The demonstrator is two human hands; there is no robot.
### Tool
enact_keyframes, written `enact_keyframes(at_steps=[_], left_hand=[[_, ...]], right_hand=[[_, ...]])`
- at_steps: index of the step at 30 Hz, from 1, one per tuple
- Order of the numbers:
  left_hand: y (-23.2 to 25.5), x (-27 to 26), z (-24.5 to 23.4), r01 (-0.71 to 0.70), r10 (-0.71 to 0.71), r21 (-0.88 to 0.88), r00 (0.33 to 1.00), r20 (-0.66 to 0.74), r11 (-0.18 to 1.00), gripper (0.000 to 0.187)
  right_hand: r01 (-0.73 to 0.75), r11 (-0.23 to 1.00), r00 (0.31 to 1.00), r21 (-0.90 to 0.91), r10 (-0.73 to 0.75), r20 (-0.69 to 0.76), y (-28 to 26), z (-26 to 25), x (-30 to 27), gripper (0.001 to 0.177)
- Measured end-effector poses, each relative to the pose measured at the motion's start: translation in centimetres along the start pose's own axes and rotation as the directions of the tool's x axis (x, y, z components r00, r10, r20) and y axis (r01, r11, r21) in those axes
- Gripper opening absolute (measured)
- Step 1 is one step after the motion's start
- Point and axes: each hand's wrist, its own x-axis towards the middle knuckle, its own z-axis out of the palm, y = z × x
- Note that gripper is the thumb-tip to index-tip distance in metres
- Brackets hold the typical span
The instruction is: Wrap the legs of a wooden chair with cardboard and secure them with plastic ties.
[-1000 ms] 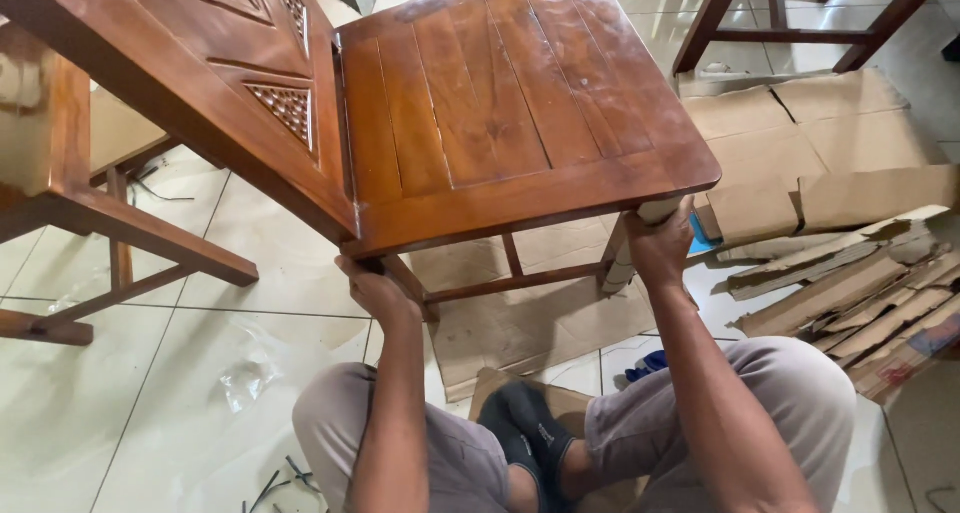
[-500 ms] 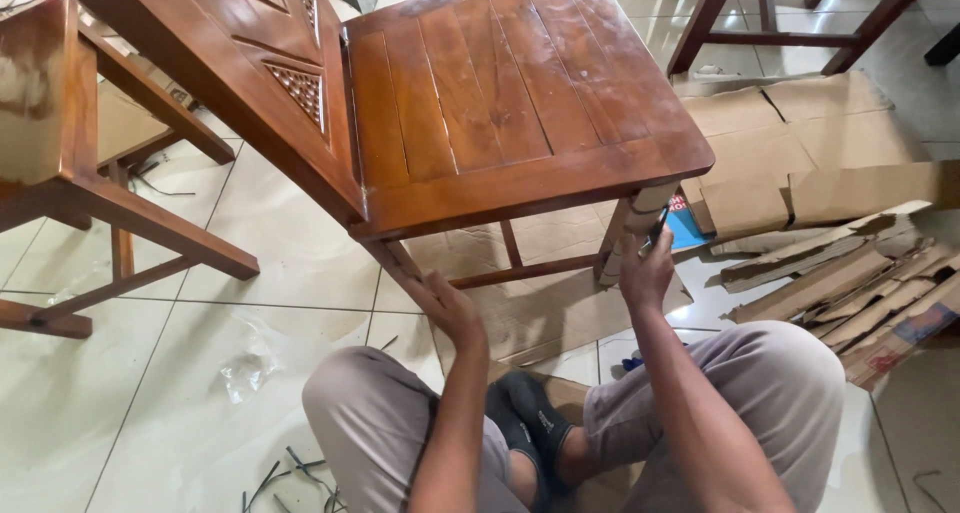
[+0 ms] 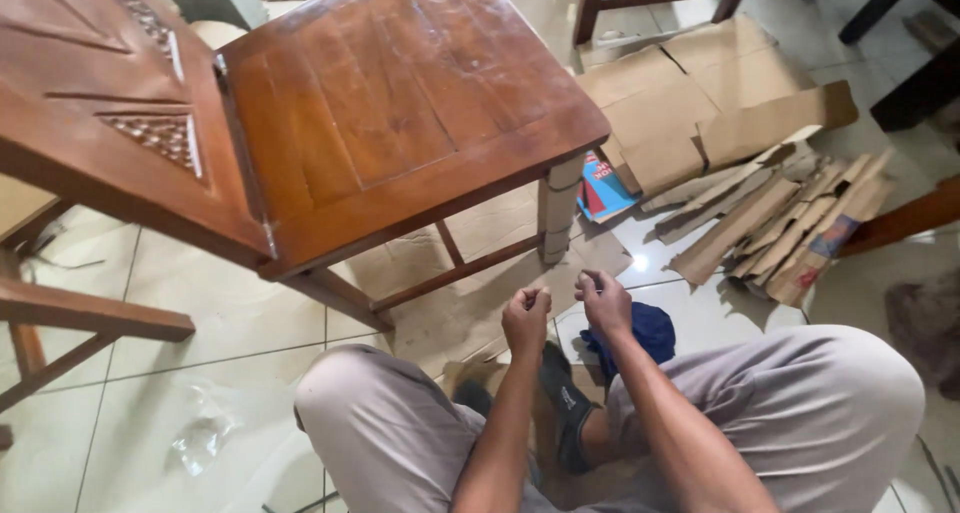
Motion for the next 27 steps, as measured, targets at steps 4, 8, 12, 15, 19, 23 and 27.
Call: enact_keyframes(at_steps=[4, 8, 12, 15, 19, 23, 27], left_hand=[[-4.5, 0.2, 5.0, 0.010, -0.031, 0.151, 0.990, 0.140, 0.989, 0.024], [-7.0, -1.5, 7.9, -0.033, -0.070, 0.276, 0.932, 0.355, 0.961, 0.032], [-7.8, -3.3, 8.1, -0.101, -0.120, 0.401, 0.864, 0.488, 0.910, 0.033], [-10.9, -2.8, 8.5, -0.144, -0.121, 0.412, 0.826, 0.551, 0.900, 0.034], [-10.3, -3.5, 7.7, -0.157, -0.142, 0.473, 0.832, 0.536, 0.867, 0.028], [-8.0, -4.3, 6.9, -0.187, -0.050, 0.416, 0.866, 0.497, 0.890, 0.024], [-6.1, -4.6, 6.6, -0.177, -0.145, 0.505, 0.833, 0.534, 0.844, 0.025]], right_hand=[[-0.015, 1.000, 0.997, -0.004, 0.015, -0.072, 2.6, -2.5, 1.3, 0.033], [-0.102, 0.994, 0.981, 0.036, 0.107, -0.162, 5.0, -4.5, 1.9, 0.030], [-0.198, 0.980, 0.955, 0.002, 0.194, -0.223, 7.9, -5.1, 3.1, 0.029], [-0.251, 0.968, 0.941, -0.019, 0.240, -0.239, 11.8, -5.7, 5.9, 0.039], [-0.330, 0.943, 0.890, 0.039, 0.325, -0.321, 13.2, -8.2, 9.4, 0.038], [-0.364, 0.927, 0.867, 0.092, 0.373, -0.331, 10.9, -11.8, 10.4, 0.037], [-0.382, 0.924, 0.883, -0.017, 0.359, -0.303, 11.1, -12.9, 11.9, 0.046]])
